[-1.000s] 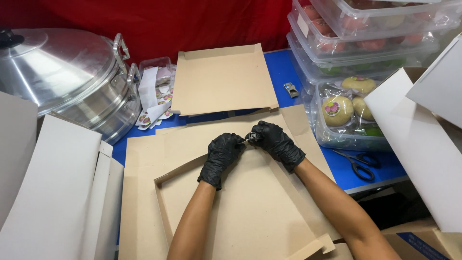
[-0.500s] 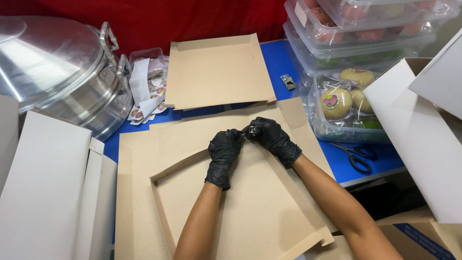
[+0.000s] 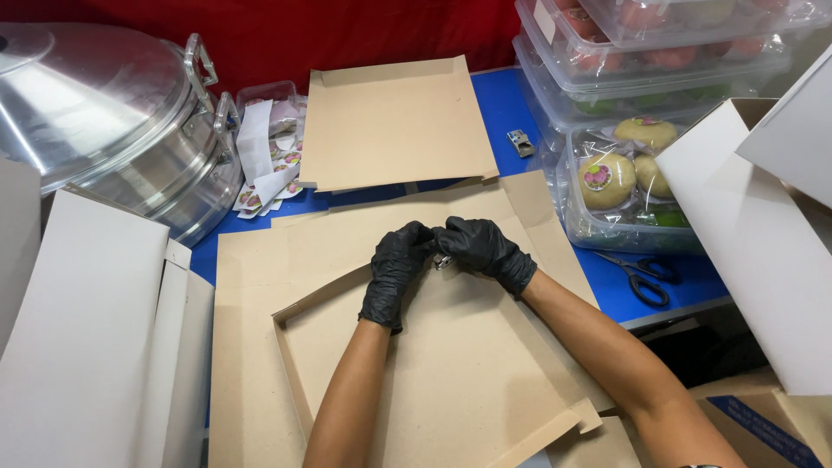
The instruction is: Assembling cardboard boxes by folding flaps and securing them with a manual stapler.
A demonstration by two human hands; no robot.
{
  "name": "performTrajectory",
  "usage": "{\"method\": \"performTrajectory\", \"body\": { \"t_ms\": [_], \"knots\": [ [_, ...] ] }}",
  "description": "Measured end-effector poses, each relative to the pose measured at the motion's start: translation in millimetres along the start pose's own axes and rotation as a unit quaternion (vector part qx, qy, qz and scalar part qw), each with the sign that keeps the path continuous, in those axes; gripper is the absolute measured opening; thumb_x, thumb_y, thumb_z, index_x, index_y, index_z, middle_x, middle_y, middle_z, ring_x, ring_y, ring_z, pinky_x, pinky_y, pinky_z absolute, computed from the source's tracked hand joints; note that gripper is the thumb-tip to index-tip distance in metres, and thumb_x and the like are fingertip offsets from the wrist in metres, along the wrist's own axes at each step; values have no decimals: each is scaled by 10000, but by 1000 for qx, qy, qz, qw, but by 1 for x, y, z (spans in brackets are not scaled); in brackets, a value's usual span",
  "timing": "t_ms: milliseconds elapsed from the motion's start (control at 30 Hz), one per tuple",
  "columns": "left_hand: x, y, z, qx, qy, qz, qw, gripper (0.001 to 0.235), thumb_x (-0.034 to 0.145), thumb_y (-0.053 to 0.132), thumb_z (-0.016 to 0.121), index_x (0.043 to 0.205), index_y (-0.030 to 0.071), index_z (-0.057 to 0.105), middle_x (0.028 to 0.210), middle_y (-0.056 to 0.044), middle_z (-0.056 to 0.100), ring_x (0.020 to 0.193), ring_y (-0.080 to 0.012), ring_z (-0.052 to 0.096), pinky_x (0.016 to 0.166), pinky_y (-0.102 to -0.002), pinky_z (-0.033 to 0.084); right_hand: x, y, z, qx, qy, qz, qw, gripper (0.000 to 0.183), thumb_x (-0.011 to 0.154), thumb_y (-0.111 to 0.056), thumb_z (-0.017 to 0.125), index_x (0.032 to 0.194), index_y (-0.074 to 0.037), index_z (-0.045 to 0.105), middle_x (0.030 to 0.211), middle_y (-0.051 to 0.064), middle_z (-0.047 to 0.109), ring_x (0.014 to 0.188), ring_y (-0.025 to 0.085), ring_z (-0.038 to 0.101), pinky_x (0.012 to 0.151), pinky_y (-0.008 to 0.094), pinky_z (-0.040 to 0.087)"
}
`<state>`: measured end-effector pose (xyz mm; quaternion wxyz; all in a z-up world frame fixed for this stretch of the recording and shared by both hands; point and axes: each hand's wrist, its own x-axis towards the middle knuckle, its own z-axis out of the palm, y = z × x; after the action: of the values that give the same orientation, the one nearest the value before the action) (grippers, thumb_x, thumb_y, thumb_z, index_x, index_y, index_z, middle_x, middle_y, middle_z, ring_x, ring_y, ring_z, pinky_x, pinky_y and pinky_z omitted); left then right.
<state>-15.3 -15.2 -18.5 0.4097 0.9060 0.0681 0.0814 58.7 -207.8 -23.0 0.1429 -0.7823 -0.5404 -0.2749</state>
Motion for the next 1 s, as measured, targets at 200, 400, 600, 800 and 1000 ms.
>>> {"method": "performTrajectory", "body": {
  "t_ms": [200,400,600,800,1000],
  "knots": [
    [-21,24,-15,21,31,43,998,225,920,263,687,1112,319,583,905,43,792,974,-215,735,913,-382,540,46,-34,-61,355,136,322,867,245,714,-22,874,727,-114,648,686,69,655,751,218,725,700,281,564],
    [-33,37,-14,41,88,74,993,329,920,208,687,1228,231,574,932,-32,795,979,-253,731,904,-385,552,1,29,-6,711,309,495,393,177,941,-233,665,985,-62,651,996,178,725,891,286,743,775,397,649],
    [-30,31,-10,53,100,83,990,371,905,216,704,1218,273,513,912,15,794,966,-216,735,895,-337,546,-30,74,58,802,227,488,258,574,978,-666,481,1250,-188,646,1155,103,752,982,266,738,707,359,629],
    [-25,15,3,69,119,89,987,336,909,265,705,1187,300,521,909,48,786,963,-184,729,881,-317,544,-15,44,44,663,218,548,461,554,1045,-540,473,1236,-68,691,1077,203,759,975,298,759,817,326,634],
    [-27,12,7,85,144,117,979,291,901,261,719,1131,289,544,886,67,783,916,-167,736,843,-308,556,-37,76,57,692,206,514,463,443,946,-134,746,1373,-150,627,1173,133,718,939,259,717,916,359,628]
  ]
}}
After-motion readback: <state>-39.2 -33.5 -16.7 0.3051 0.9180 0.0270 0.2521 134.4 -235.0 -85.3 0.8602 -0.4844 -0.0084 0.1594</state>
